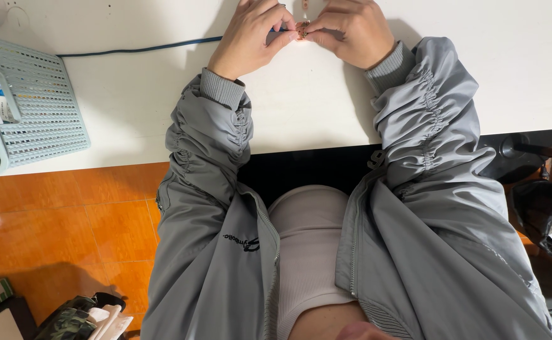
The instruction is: Wiring an electrical plug by securing wires into terminals using a screwdriver.
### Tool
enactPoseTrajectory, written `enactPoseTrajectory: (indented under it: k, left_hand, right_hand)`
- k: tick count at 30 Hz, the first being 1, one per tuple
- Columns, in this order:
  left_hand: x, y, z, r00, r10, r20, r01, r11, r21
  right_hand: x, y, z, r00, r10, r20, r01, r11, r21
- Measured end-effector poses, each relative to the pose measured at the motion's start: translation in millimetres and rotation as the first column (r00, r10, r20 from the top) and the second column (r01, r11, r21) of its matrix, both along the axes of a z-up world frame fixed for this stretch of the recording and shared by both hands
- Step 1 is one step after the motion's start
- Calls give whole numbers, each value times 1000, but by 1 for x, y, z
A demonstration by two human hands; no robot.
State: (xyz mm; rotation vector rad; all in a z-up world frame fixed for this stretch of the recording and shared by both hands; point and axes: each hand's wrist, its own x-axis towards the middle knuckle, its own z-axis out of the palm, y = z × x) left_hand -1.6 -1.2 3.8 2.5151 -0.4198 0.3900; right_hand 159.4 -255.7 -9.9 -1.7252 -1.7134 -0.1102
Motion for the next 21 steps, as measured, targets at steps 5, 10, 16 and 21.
enactPoseTrajectory:
  k: [5,10,16,21]
  left_hand:
    - [0,-1,3,1000,-13,6,13,1000,-25]
    - [-5,-5,23,999,-30,-18,28,998,-61]
    - [-5,-4,27,997,-70,-39,67,993,-95]
    - [-2,-4,17,998,-50,26,52,994,-95]
  right_hand:
    - [2,1,-5,994,-21,105,20,1000,10]
    - [5,-3,-4,996,27,83,-26,1000,-7]
    - [6,-5,1,998,39,48,-34,994,-108]
    - [7,-5,4,997,81,5,-79,990,-117]
